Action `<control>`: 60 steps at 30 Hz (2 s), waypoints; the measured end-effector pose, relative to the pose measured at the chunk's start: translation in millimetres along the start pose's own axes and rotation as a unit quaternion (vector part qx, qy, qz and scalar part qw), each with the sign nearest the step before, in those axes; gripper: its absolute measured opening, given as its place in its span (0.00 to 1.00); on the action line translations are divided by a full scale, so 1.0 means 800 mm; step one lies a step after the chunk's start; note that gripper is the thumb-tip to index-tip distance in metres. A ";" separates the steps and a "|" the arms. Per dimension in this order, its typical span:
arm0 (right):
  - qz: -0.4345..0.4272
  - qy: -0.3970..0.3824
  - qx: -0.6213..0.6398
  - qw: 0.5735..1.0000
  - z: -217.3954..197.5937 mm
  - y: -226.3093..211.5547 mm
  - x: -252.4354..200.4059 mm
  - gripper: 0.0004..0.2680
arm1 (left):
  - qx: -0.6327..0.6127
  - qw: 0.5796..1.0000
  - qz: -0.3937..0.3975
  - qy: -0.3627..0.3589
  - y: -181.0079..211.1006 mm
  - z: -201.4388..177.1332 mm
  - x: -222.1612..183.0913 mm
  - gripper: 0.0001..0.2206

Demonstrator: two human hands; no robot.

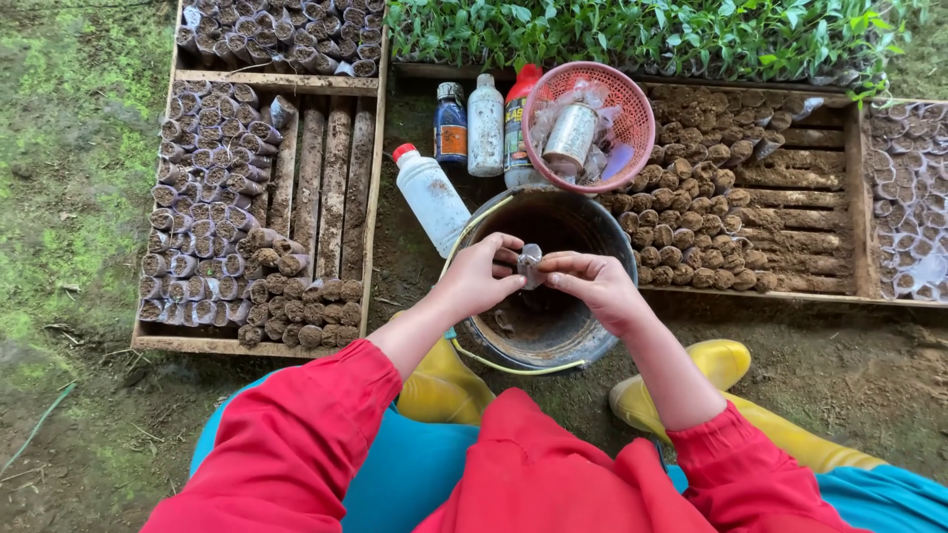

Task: Filling small plastic bags with soil to prepare them for seedlings and arranging them in a wooden tray.

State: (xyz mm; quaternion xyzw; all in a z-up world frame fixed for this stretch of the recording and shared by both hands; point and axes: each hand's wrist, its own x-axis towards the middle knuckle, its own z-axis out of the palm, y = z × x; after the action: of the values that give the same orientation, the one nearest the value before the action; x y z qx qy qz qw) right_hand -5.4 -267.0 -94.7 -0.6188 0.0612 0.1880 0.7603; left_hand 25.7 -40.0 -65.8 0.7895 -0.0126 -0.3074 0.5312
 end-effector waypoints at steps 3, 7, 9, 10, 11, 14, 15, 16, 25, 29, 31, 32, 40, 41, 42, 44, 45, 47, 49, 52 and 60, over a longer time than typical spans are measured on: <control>0.005 0.017 0.033 0.999 -0.001 0.007 0.000 0.10 | -0.030 0.998 0.030 0.038 -0.016 0.014 0.015 0.20; 0.024 0.031 0.030 0.999 -0.014 0.021 0.002 0.13 | 0.028 0.997 0.021 0.064 -0.030 0.015 0.029 0.13; 0.008 0.062 -0.051 0.997 -0.025 0.032 0.007 0.15 | -0.024 0.998 0.001 0.063 -0.046 0.017 0.041 0.11; 0.008 0.063 -0.050 0.997 -0.021 0.031 0.006 0.15 | -0.024 0.998 0.000 0.062 -0.053 0.019 0.047 0.11; -0.013 0.078 -0.103 0.991 -0.016 0.030 0.004 0.16 | -0.041 0.998 -0.009 0.057 -0.061 0.021 0.052 0.11; -0.042 0.095 -0.207 0.973 -0.007 0.031 0.002 0.16 | -0.095 0.994 -0.017 0.049 -0.069 0.024 0.060 0.12; -0.048 0.097 -0.256 0.961 -0.003 0.033 0.000 0.16 | -0.131 0.990 -0.016 0.046 -0.071 0.025 0.059 0.13; -0.046 0.095 -0.255 0.961 0.001 0.035 0.001 0.16 | -0.132 0.990 -0.019 0.047 -0.074 0.024 0.059 0.13; -0.176 0.108 -0.433 0.877 0.028 0.035 0.009 0.09 | -0.062 0.995 -0.057 0.056 -0.107 0.036 0.081 0.14; -0.041 0.133 -0.303 0.943 0.007 0.062 0.022 0.04 | -0.051 0.995 -0.072 0.053 -0.107 0.037 0.081 0.15; 0.028 0.134 -0.225 0.965 -0.001 0.065 0.024 0.05 | -0.048 0.994 -0.080 0.049 -0.110 0.038 0.083 0.16; 0.041 0.139 -0.206 0.968 -0.002 0.061 0.025 0.04 | -0.048 0.994 -0.083 0.053 -0.112 0.038 0.085 0.16; 0.085 0.159 -0.185 0.966 0.000 0.042 0.026 0.03 | -0.054 0.994 -0.025 0.097 -0.047 0.030 0.059 0.21; 0.089 0.157 -0.183 0.966 0.000 0.045 0.026 0.03 | -0.018 0.996 -0.016 0.085 -0.040 0.032 0.056 0.23; 0.093 0.155 -0.181 0.967 -0.001 0.047 0.027 0.03 | 0.019 0.997 -0.006 0.072 -0.034 0.033 0.052 0.25; 0.097 0.155 -0.181 0.966 0.000 0.049 0.030 0.03 | 0.040 0.997 0.003 0.063 -0.031 0.035 0.048 0.21; 0.099 0.155 -0.182 0.966 -0.001 0.049 0.033 0.03 | 0.061 0.997 0.015 0.055 -0.029 0.036 0.047 0.18; 0.096 0.160 -0.284 0.940 -0.002 0.047 0.032 0.03 | 0.066 0.996 0.011 0.058 -0.031 0.034 0.049 0.15; 0.092 0.166 -0.382 0.904 0.004 0.031 0.034 0.03 | 0.072 0.996 0.007 0.059 -0.028 0.032 0.051 0.12; 0.068 0.160 -0.459 0.871 0.014 0.015 0.042 0.03 | 0.106 0.992 0.005 0.063 -0.023 0.030 0.054 0.07; 0.080 0.107 -0.452 0.882 -0.066 0.107 0.107 0.08 | 0.117 0.988 0.004 0.102 -0.026 0.015 0.053 0.06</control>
State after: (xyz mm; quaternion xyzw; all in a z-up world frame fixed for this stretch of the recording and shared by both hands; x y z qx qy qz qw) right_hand 49.4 -286.1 -213.3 -0.9047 0.0997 0.1880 0.3692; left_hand 48.0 -55.8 -106.4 0.8735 0.0027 -0.2198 0.4344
